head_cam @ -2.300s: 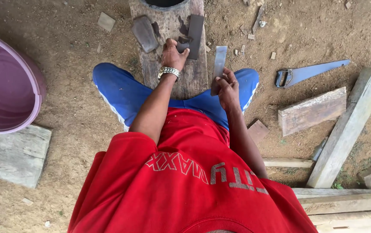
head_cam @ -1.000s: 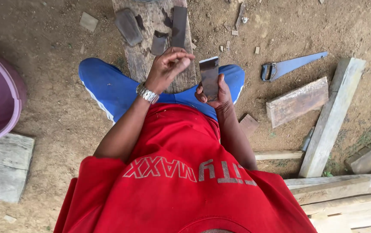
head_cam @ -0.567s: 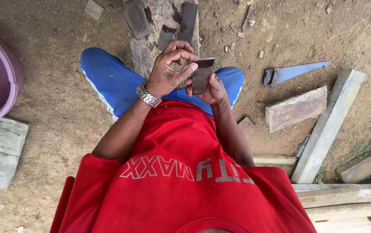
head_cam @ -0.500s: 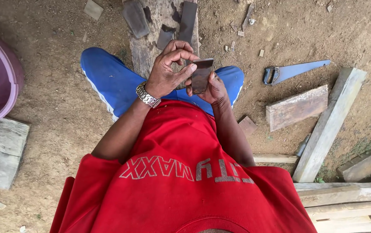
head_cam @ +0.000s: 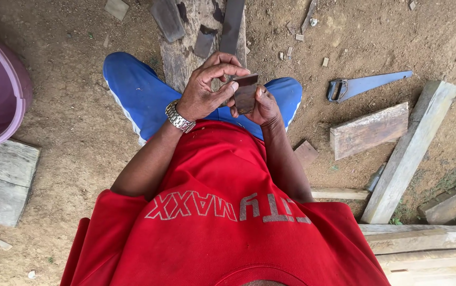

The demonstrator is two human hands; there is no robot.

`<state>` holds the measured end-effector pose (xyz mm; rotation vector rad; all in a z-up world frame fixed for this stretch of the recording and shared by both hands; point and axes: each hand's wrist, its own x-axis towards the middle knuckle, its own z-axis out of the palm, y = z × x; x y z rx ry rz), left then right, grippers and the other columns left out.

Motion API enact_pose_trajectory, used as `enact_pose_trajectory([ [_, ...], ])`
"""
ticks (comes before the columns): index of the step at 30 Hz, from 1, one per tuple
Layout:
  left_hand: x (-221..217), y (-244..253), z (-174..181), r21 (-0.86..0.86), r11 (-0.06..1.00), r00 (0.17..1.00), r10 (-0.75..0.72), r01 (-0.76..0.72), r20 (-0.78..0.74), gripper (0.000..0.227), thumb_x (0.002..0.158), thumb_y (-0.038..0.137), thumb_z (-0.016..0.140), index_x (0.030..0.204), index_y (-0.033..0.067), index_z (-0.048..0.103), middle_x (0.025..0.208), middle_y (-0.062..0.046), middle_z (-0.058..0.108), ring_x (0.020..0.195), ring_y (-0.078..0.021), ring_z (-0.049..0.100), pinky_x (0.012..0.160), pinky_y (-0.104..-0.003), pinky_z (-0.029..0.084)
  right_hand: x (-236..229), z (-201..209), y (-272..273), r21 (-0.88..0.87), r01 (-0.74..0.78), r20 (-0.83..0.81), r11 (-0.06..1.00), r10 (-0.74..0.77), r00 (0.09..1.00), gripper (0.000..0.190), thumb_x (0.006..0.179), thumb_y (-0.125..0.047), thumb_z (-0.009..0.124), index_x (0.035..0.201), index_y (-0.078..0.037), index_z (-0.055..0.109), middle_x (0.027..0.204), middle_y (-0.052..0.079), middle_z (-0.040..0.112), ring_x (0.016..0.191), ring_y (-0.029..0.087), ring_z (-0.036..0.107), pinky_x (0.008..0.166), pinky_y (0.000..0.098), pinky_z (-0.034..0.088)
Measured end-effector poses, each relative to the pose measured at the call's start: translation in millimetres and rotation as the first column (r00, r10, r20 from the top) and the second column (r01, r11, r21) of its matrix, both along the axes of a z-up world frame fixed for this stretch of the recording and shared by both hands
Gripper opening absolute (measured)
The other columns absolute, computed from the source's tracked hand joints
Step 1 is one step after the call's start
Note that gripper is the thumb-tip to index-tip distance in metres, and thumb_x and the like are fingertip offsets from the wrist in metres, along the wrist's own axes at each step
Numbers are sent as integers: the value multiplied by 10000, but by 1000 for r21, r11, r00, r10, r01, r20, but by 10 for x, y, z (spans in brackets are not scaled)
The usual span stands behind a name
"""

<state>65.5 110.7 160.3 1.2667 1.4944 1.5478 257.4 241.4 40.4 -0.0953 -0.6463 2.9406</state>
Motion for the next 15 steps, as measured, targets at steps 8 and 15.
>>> enact_pose_trajectory([
  [8, -40, 102, -35, -103, 995, 1000, 6, -7, -8, 187, 982, 217, 776, 1121, 93, 762, 1034, -3, 764, 879, -80, 693, 798, -257, 547, 82, 44, 44, 91, -26, 123, 996, 14, 992, 564, 1051, -409, 662, 1292, 96, 590, 1127, 372, 684, 924, 424, 737, 821, 487, 618],
  [15, -159, 142, -150, -218, 972, 981, -49, 90, 186, 252, 994, 300, 751, 1068, 59, 765, 922, -7, 773, 826, -40, 692, 750, -224, 569, 98, 120, -12, 85, -36, 178, 996, 21, 984, 576, 1060, -421, 624, 1269, 117, 614, 1108, 333, 703, 852, 364, 730, 759, 431, 610],
])
